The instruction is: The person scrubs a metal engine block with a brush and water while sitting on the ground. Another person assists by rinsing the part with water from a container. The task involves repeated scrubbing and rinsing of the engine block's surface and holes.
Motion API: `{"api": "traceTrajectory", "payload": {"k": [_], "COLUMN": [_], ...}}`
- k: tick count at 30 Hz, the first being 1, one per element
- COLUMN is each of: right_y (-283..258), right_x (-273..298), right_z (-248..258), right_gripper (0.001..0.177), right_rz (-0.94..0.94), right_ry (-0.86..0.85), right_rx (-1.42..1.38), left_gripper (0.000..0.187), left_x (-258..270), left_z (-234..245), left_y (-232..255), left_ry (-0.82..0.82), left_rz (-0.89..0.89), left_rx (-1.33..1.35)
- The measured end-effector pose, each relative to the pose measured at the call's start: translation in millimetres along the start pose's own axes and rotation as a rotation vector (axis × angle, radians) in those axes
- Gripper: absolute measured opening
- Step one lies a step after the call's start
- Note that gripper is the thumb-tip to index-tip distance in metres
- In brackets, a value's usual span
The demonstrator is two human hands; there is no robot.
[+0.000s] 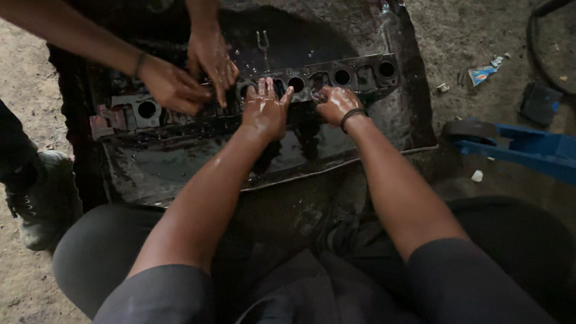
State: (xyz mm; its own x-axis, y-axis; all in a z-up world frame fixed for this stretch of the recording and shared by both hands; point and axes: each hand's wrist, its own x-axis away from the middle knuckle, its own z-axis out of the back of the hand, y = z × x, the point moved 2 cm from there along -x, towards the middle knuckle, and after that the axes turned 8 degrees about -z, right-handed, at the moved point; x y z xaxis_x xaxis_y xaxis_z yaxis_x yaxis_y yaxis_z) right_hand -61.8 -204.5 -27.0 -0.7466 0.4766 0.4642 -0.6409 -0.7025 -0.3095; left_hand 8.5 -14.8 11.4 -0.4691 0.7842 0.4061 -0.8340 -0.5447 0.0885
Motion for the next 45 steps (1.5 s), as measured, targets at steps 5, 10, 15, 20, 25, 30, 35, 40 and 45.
{"api": "traceTrajectory", "payload": {"k": [5, 10, 15, 20, 25, 30, 35, 40, 45], "right_y": [-9, 0, -2, -11, -18, -2, 9, 2, 18], "right_x": [1, -26, -34, -25, -9, -20, -26, -28, -33], "right_z": [13, -3, -14, -2, 12, -3, -11, -17, -28], "right_gripper": [0.043, 0.055, 0.054, 0.061, 0.041, 0.041, 0.05, 0.05, 0.057], "right_rz": [-0.099, 0.124, 0.397, -0.022, -0.129, -0.023, 0.087, -0.007, 0.104], "right_ry": [-0.039, 0.194, 0.055, -0.068, -0.126, -0.088, 0.065, -0.041, -0.044], "right_rx": [-0.078, -0.025, 0.466, -0.002, -0.007, 0.081, -0.084, -0.047, -0.118], "left_gripper": [0.085, 0.07, 0.066, 0.071, 0.092, 0.099, 0.093, 0.09, 0.091], "left_x": [-6, -20, -16, -16, 1, 13, 12, 7, 7], "left_z": [-16, -31, -27, -27, -4, 18, 18, 13, 12], "left_y": [-5, -11, -8, -8, -2, 3, 4, 1, 2], "left_ry": [0.045, 0.144, 0.13, 0.105, -0.047, -0.129, -0.088, -0.071, -0.071], "left_rz": [0.006, -0.015, -0.011, -0.01, 0.013, 0.025, 0.013, 0.014, 0.013], "left_rx": [0.009, -0.024, -0.028, -0.024, 0.042, 0.042, 0.071, 0.049, 0.061]}}
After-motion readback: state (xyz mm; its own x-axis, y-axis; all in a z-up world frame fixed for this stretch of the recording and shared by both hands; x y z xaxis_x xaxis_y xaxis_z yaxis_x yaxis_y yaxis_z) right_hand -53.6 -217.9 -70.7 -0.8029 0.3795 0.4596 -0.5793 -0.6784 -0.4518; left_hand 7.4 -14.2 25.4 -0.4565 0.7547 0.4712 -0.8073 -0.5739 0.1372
